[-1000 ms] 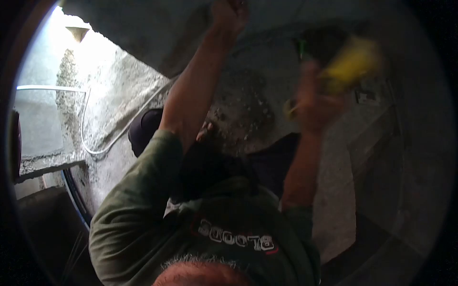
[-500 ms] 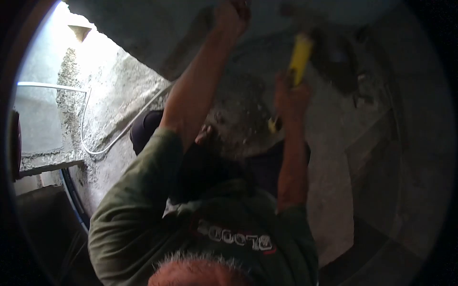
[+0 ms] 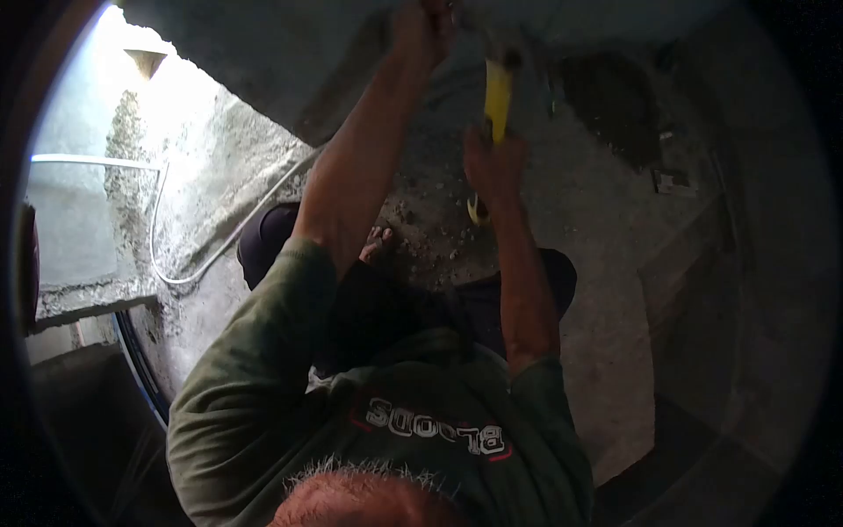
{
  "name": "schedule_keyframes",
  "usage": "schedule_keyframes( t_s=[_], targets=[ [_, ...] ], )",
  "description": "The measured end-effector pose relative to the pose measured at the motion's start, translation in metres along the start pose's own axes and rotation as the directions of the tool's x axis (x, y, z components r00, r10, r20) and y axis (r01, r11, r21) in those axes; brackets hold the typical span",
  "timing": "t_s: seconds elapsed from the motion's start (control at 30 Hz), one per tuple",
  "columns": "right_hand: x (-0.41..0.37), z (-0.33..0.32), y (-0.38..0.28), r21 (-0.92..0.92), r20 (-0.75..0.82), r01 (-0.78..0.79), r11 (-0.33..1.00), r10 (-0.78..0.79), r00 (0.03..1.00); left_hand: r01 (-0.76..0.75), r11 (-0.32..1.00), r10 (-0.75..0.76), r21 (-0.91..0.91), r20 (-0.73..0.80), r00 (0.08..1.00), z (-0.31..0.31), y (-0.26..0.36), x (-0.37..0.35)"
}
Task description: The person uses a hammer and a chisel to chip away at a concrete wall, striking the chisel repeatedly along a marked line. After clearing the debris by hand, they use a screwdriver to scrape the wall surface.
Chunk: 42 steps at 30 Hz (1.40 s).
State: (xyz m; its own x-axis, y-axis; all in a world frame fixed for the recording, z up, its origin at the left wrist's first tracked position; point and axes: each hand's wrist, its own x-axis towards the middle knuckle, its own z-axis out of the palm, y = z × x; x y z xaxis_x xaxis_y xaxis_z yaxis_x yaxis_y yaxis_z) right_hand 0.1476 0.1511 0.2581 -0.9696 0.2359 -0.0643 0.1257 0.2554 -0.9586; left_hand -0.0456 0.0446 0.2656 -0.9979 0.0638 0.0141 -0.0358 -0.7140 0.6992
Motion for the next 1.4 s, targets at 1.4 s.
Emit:
schedule_keyframes(
  t_s=[1.4],
  targets=[
    [0.003,0.004,0.019,0.186,-0.089,0.081,0.979,-0.065,0.994,0.128,0.989,-0.137,-0.073,-0.140,0.981,0.008,-0.017,0.006]
  ],
)
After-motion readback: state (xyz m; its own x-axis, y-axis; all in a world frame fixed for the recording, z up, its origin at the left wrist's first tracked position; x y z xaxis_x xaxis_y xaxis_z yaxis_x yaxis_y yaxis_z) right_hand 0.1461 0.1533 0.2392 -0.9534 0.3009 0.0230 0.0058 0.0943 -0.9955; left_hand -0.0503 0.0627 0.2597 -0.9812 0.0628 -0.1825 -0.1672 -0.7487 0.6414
